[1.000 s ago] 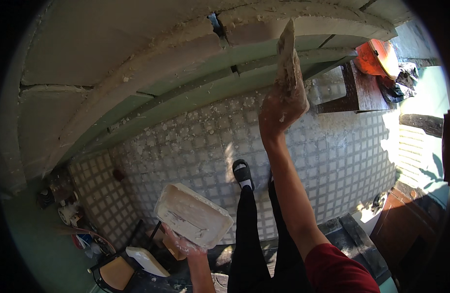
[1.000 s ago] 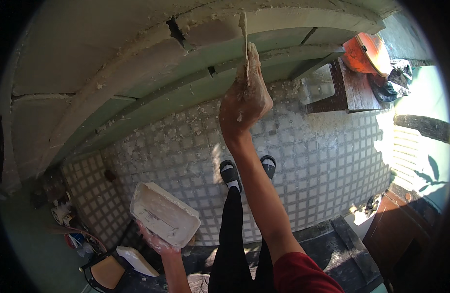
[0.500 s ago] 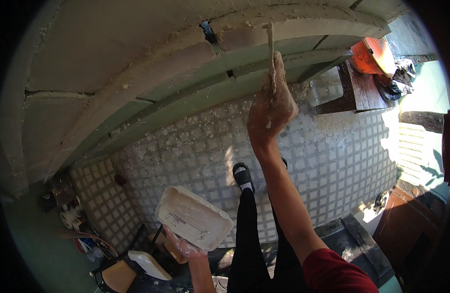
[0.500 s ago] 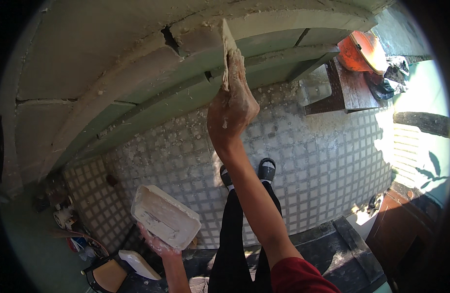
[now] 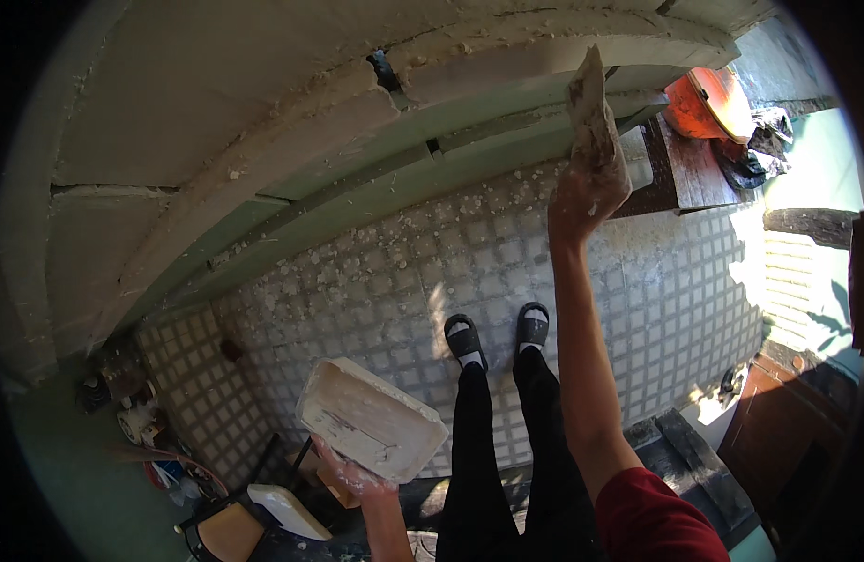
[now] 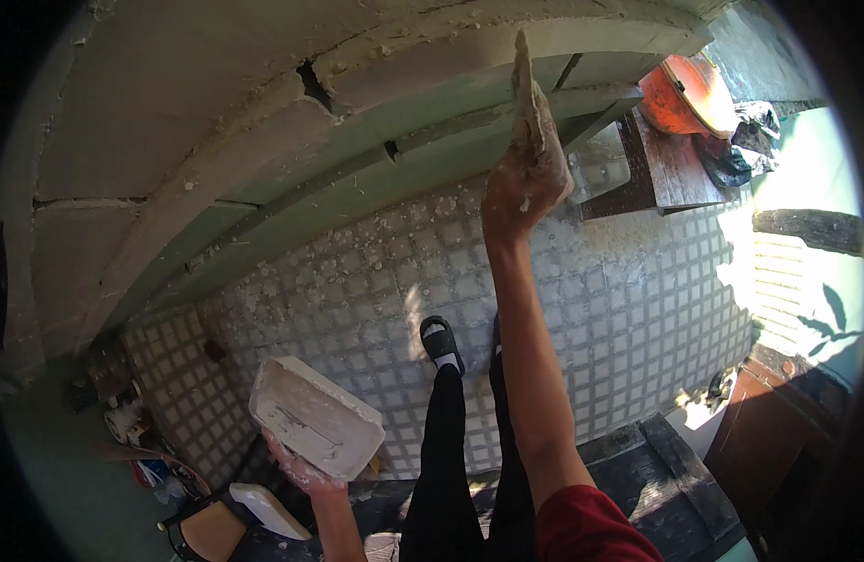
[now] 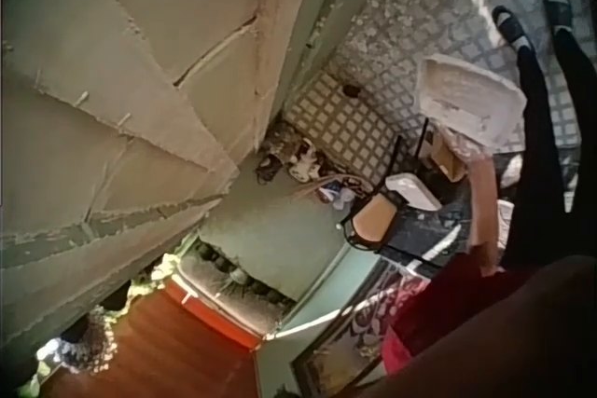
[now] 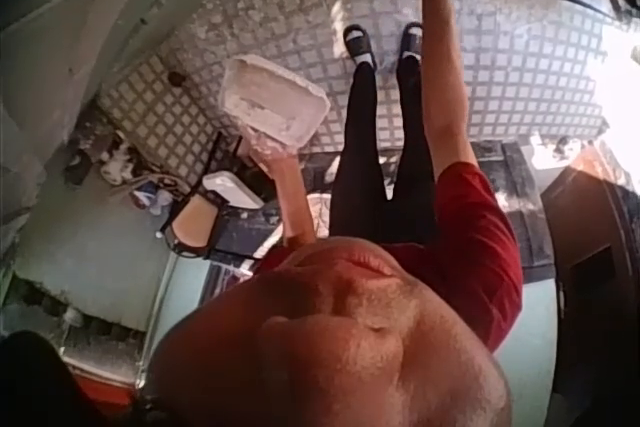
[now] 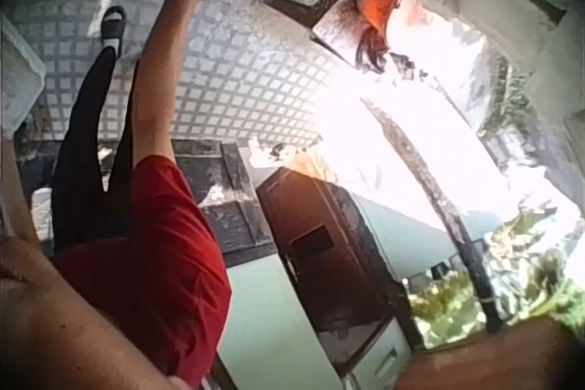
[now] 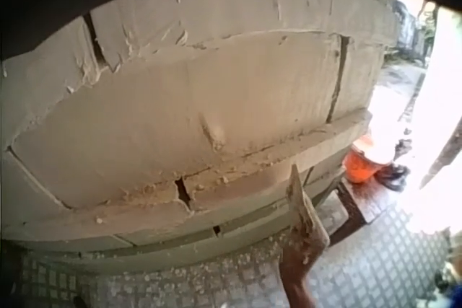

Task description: Applying plaster or joint compound to gaps in a concrete block wall using a putty knife.

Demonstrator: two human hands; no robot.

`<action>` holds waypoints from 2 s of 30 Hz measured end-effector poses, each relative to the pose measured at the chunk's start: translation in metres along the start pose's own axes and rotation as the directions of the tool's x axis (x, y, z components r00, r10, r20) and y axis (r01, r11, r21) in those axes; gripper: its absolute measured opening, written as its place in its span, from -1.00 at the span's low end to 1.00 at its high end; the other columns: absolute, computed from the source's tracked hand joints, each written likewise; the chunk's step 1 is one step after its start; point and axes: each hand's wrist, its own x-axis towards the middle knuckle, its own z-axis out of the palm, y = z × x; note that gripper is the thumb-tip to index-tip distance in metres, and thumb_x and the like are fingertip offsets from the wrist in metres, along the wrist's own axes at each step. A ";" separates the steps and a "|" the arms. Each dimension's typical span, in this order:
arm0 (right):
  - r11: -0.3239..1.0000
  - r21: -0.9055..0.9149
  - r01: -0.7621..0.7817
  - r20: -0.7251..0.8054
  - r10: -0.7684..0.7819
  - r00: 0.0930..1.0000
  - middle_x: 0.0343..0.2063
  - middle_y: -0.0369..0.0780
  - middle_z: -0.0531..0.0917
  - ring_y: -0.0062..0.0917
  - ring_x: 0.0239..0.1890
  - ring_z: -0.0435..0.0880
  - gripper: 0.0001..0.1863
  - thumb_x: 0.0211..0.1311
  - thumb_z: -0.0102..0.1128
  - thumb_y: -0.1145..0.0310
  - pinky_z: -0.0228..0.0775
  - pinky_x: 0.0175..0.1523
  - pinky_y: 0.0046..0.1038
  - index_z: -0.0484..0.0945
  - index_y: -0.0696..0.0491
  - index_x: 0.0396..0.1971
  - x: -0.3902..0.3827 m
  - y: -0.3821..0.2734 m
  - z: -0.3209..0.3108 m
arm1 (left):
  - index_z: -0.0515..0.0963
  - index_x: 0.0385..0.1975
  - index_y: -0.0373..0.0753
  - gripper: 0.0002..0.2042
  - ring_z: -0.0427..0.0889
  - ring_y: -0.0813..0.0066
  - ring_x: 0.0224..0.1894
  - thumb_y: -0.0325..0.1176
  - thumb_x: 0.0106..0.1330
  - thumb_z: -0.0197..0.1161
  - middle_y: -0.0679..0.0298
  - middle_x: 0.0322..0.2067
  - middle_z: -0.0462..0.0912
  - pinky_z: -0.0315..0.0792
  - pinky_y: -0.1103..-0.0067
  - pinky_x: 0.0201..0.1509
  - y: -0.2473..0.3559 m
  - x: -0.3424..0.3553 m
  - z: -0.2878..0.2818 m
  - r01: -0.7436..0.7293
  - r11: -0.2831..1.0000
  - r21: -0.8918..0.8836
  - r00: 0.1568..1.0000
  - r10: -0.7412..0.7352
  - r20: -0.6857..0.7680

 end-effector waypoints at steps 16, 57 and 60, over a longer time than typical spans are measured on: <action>0.990 -0.119 0.073 0.102 -0.061 0.993 -0.02 -0.04 0.64 -0.38 0.04 0.64 -0.57 0.14 -0.06 0.71 0.48 0.09 -0.41 0.55 0.21 0.03 -0.049 -0.029 0.029 | 0.07 0.39 -0.08 -0.29 0.15 0.16 0.36 0.16 0.33 0.02 0.24 0.37 0.08 0.10 0.23 0.39 -0.004 -0.006 0.016 0.033 0.998 -0.056 0.999 -0.036 -0.036; 0.998 -0.050 0.044 0.066 -0.041 0.997 -0.01 -0.09 0.64 -0.51 0.03 0.62 -0.65 0.21 0.04 0.66 0.43 0.13 -0.47 0.56 0.24 0.00 -0.068 -0.028 0.067 | 0.07 0.38 -0.11 -0.29 0.15 0.17 0.36 0.17 0.35 0.00 0.20 0.37 0.08 0.11 0.25 0.40 0.007 0.004 -0.008 0.022 1.000 -0.016 0.999 -0.021 0.036; 0.988 -0.078 0.132 0.233 -0.110 0.966 -0.01 -0.07 0.64 -0.47 0.03 0.63 -0.65 0.22 0.03 0.65 0.45 0.12 -0.45 0.57 0.22 0.01 -0.087 -0.038 0.057 | 0.06 0.39 -0.12 -0.28 0.15 0.17 0.36 0.17 0.34 0.00 0.20 0.38 0.07 0.12 0.26 0.39 0.009 0.004 -0.007 0.001 1.000 0.007 0.997 -0.002 0.083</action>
